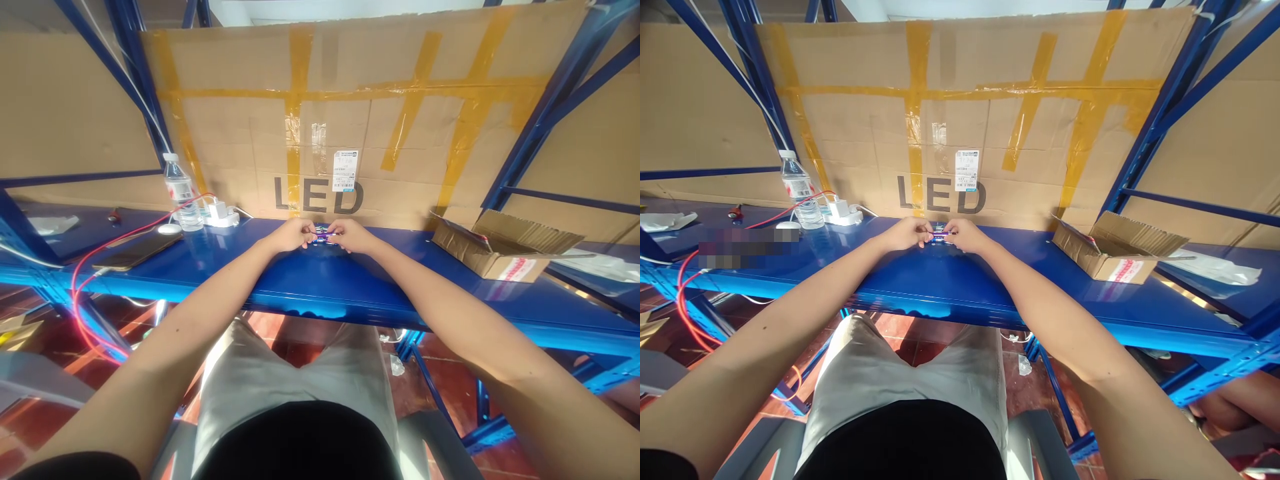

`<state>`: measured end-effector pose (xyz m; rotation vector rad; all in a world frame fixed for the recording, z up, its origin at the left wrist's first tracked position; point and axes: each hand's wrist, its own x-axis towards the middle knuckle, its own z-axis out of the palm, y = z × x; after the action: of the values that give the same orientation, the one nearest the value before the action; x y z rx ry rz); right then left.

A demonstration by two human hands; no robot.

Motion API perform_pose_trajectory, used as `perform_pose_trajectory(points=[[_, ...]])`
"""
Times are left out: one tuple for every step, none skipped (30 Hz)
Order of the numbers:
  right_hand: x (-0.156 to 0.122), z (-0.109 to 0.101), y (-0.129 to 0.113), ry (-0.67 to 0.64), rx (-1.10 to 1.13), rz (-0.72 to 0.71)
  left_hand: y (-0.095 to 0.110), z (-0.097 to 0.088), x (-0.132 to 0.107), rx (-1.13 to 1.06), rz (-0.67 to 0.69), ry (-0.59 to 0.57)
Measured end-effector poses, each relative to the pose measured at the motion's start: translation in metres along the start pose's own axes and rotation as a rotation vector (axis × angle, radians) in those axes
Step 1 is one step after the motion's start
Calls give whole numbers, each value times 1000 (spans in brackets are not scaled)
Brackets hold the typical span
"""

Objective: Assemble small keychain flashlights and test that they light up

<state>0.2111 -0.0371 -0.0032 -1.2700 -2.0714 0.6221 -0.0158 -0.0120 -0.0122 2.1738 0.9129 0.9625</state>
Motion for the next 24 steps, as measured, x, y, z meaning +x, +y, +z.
perform_pose_trajectory(points=[[-1, -1, -1, -18, -7, 27, 1, 0, -1, 32, -7, -8], [-2, -2, -2, -37, -22, 48, 3, 0, -3, 68, -24, -17], [-2, -2, -2, -58, -43, 64, 5, -1, -4, 105, -49, -25], [-3, -3, -3, -76, -66, 78, 7, -1, -6, 146, -78, -34], [-3, -3, -3, -90, -85, 90, 8, -2, -7, 186, -105, -46], [-3, -3, -3, -97, -98, 99, 10, -2, -8, 226, -126, -58], [-3, -3, -3, -98, -105, 108, 10, -3, -9, 267, -139, -67], [-3, -2, -3, -98, -112, 114, 11, -4, -9, 307, -142, -71], [-2, -2, -3, -99, -119, 117, 10, -5, -9, 344, -137, -71], [-2, -2, -3, -100, -126, 117, 9, -6, -9, 376, -129, -69], [-2, -1, -4, -101, -133, 119, 8, -7, -9, 402, -117, -67], [-2, -1, -4, -101, -137, 123, 7, -8, -9, 423, -105, -67], [-1, -1, -4, -100, -139, 130, 5, -9, -8, 439, -97, -69], [-1, -1, -4, -97, -138, 136, 4, -9, -8, 453, -95, -71], [-1, -1, -4, -94, -138, 143, 3, -10, -7, 468, -96, -72], [-1, -1, -4, -92, -139, 146, 2, -10, -7, 486, -99, -70], [-2, -1, -4, -90, -141, 147, 1, -11, -7, 502, -101, -67], [-2, -1, -4, -89, -143, 146, 1, -11, -7, 515, -101, -64], [-2, -2, -4, -89, -146, 146, 0, -11, -7, 526, -96, -65], [-2, -2, -4, -89, -150, 147, 0, -12, -7, 534, -88, -68], [-2, -2, -3, -90, -156, 145, 0, -12, -8, 540, -80, -72], [-3, -2, -3, -91, -164, 138, 0, -12, -8, 545, -74, -76], [-2, -2, -2, -91, -175, 126, 0, -11, -8, 553, -71, -80], [-2, -2, -1, -91, -190, 109, 1, -11, -9, 565, -72, -81]])
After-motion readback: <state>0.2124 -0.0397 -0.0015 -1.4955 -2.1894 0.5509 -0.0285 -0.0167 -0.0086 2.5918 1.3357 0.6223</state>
